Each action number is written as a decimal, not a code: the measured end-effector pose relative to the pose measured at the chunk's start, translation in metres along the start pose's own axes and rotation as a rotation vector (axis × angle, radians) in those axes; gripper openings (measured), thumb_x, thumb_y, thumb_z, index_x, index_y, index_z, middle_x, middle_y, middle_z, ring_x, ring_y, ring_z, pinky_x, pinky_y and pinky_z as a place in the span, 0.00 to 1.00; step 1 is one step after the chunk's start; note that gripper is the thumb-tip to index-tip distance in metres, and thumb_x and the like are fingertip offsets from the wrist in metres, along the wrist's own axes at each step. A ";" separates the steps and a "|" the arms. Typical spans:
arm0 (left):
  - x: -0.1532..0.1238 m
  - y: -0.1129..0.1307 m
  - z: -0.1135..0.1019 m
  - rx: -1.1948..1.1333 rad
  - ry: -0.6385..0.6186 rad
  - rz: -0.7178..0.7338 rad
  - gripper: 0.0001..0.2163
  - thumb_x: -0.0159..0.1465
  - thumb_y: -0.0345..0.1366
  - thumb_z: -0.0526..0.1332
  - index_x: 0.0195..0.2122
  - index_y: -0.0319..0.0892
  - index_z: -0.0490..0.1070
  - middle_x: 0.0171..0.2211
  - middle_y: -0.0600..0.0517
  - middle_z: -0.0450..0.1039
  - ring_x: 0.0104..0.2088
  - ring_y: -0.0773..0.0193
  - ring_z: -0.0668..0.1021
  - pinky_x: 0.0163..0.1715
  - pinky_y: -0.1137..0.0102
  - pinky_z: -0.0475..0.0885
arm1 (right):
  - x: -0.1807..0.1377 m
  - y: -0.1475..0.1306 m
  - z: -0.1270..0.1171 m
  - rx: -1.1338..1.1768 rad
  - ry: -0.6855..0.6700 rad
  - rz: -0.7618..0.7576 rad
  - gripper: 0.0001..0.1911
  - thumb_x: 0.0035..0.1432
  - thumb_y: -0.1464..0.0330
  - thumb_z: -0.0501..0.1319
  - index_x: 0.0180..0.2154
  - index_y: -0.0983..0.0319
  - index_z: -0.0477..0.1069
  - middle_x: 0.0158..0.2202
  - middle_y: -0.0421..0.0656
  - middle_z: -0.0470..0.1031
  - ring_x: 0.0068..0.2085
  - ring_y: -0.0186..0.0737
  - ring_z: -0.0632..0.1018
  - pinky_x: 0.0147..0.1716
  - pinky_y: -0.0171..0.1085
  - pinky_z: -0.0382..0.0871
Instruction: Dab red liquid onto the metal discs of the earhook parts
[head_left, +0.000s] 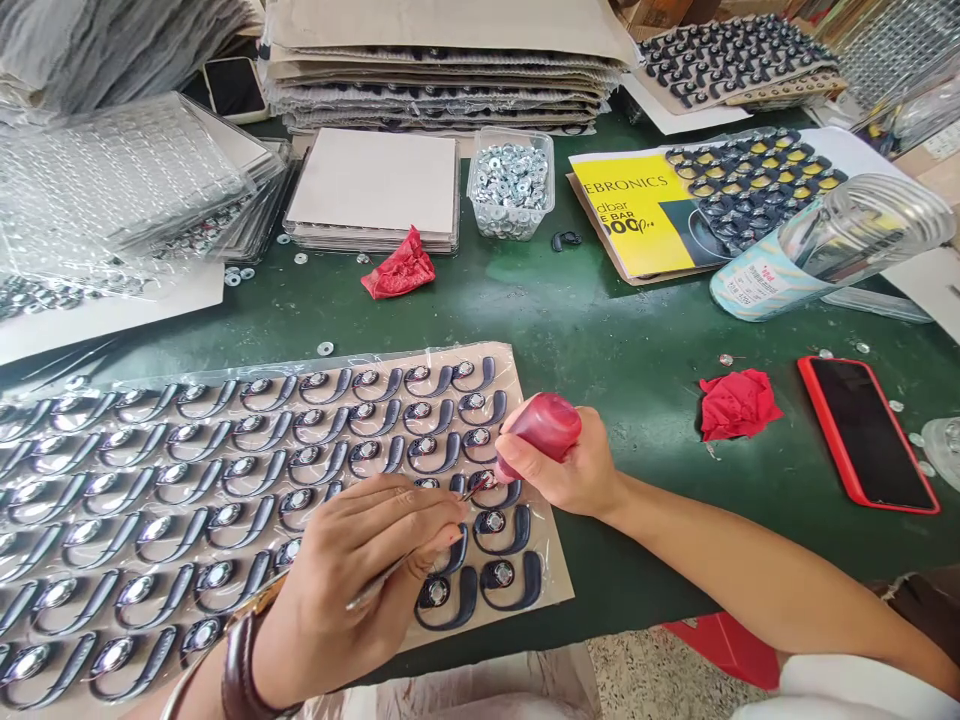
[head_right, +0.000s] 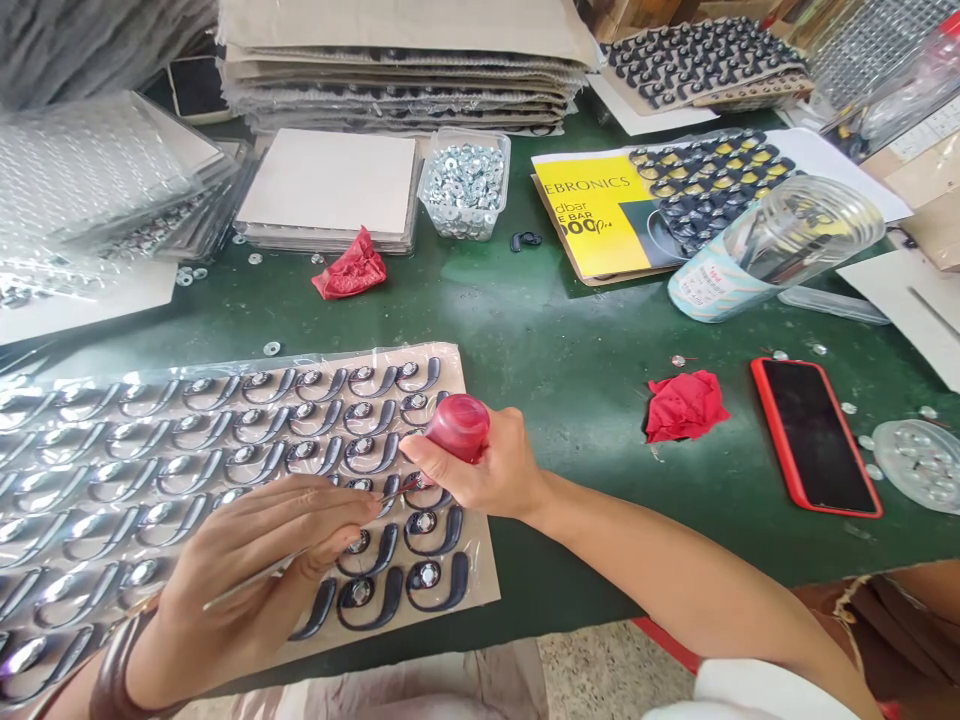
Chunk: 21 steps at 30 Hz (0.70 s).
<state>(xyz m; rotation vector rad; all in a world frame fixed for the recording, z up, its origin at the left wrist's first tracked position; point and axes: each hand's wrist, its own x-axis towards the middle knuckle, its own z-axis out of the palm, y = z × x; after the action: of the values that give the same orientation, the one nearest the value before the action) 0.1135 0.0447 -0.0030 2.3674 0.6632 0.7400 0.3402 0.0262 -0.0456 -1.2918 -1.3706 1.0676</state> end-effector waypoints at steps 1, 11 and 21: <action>0.002 0.000 -0.001 -0.007 0.003 -0.020 0.10 0.64 0.22 0.57 0.42 0.39 0.73 0.39 0.50 0.80 0.37 0.68 0.81 0.39 0.73 0.76 | -0.001 0.001 0.001 0.008 -0.004 0.001 0.12 0.58 0.60 0.65 0.27 0.61 0.73 0.19 0.40 0.76 0.22 0.37 0.77 0.23 0.36 0.72; 0.000 -0.003 -0.003 -0.002 0.035 0.032 0.10 0.64 0.22 0.56 0.42 0.36 0.73 0.39 0.49 0.80 0.38 0.68 0.81 0.40 0.72 0.76 | 0.018 -0.012 -0.009 0.268 0.033 -0.014 0.14 0.57 0.58 0.66 0.26 0.61 0.72 0.21 0.39 0.75 0.23 0.36 0.78 0.23 0.35 0.74; 0.004 -0.014 0.002 0.339 -0.034 0.297 0.12 0.67 0.26 0.54 0.46 0.31 0.74 0.44 0.45 0.79 0.47 0.58 0.80 0.48 0.63 0.75 | 0.043 0.010 0.000 0.224 0.014 -0.033 0.13 0.59 0.61 0.65 0.26 0.61 0.71 0.21 0.40 0.75 0.24 0.37 0.79 0.25 0.36 0.75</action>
<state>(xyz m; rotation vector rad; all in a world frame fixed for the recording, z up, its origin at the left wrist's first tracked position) 0.1139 0.0561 -0.0115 2.8254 0.4543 0.7559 0.3416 0.0695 -0.0522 -1.1070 -1.2197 1.1515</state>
